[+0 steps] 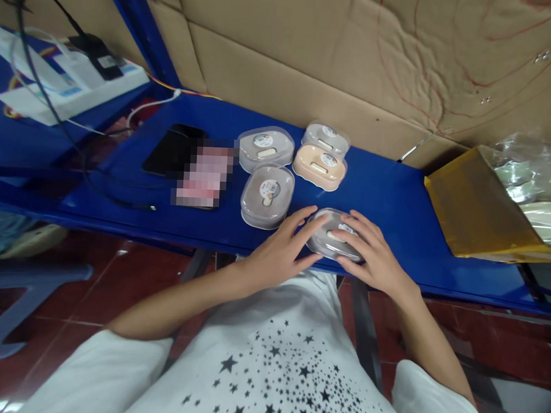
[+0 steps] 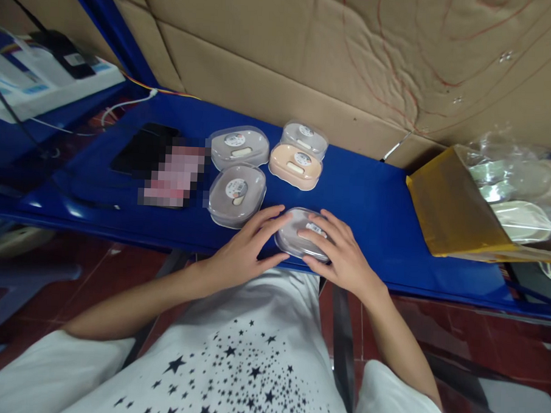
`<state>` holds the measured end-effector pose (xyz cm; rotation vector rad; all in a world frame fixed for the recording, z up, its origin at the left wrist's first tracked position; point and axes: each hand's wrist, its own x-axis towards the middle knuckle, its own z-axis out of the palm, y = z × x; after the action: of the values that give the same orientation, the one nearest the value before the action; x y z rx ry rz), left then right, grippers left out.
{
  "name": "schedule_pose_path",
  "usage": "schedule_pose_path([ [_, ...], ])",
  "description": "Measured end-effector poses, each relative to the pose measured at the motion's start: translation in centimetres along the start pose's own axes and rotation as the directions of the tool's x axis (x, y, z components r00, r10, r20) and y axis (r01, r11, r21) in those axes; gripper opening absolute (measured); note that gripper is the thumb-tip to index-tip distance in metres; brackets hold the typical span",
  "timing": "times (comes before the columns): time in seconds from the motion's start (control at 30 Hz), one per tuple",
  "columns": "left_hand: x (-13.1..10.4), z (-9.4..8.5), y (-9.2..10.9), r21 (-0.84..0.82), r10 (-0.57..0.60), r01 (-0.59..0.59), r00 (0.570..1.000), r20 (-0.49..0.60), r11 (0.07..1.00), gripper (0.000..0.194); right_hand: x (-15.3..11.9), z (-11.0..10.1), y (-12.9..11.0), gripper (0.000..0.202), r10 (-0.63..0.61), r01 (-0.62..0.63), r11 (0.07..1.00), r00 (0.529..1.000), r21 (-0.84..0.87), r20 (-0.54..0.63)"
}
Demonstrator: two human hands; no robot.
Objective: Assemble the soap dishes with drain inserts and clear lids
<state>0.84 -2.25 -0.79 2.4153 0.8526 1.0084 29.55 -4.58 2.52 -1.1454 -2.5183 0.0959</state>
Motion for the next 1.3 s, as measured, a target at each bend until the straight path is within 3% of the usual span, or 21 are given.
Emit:
schedule_pose_path([
  [0.1,-0.1,-1.7,0.9,0.269,0.037,-0.007,0.994,-0.107,0.963,0.058,-1.5,-1.2,2.5,0.054,0.1,-0.106,0.987,0.993,-0.12,-0.055],
  [0.23,0.3,-4.2,1.1,0.571,-0.164,0.233,0.972,-0.171,0.787,0.047,-3.4,-3.7,6.4,0.047,0.254,-0.312,0.896,0.944,-0.315,-0.211],
  [0.33,0.5,-5.3,0.6,0.653,-0.261,0.286,0.955,-0.138,0.702,0.037,-2.5,-5.0,7.3,0.048,0.302,-0.407,0.847,0.898,-0.343,-0.319],
  [0.43,0.3,-5.8,0.3,0.602,-0.197,0.168,0.98,-0.018,0.781,0.026,1.3,-4.8,6.4,0.052,0.255,-0.312,0.908,0.941,-0.28,-0.222],
  [0.57,0.3,-5.9,-0.6,0.325,-0.019,-0.043,0.982,0.185,0.945,0.02,8.4,-2.2,6.3,0.065,0.139,-0.14,0.974,0.99,-0.175,-0.02],
  [0.67,1.2,-5.5,-2.1,0.185,0.017,-0.048,0.986,0.164,0.982,0.022,12.1,0.0,8.3,0.075,0.135,-0.132,0.988,0.99,-0.085,0.028],
  [0.73,2.2,-5.1,-3.0,0.147,0.038,-0.06,0.988,0.15,0.987,0.027,12.8,0.6,10.0,0.076,0.129,-0.13,0.991,0.991,0.029,0.019],
  [0.83,4.3,-4.4,-3.3,0.126,0.082,-0.107,0.979,0.184,0.986,0.032,11.5,-0.1,12.1,0.075,0.132,-0.127,0.973,0.991,0.193,-0.015],
  [0.9,5.8,-3.6,-3.1,0.148,0.111,-0.146,0.968,0.226,0.978,0.034,9.8,-1.5,13.1,0.076,0.21,-0.202,0.944,0.978,0.26,-0.003],
  [1.1,10.8,-0.4,-2.5,0.354,0.14,-0.243,0.946,0.293,0.903,0.038,6.5,-4.5,15.8,0.068,0.493,-0.481,0.793,0.867,0.374,0.071],
  [1.2,11.9,-0.3,-2.2,0.426,0.174,-0.258,0.958,0.226,0.867,0.034,6.1,-4.8,17.0,0.074,0.541,-0.523,0.806,0.841,0.275,0.015],
  [1.3,11.2,-1.3,-1.6,0.445,0.206,-0.281,0.956,0.21,0.851,0.038,6.3,-4.7,17.0,0.064,0.528,-0.532,0.847,0.835,0.017,-0.155],
])
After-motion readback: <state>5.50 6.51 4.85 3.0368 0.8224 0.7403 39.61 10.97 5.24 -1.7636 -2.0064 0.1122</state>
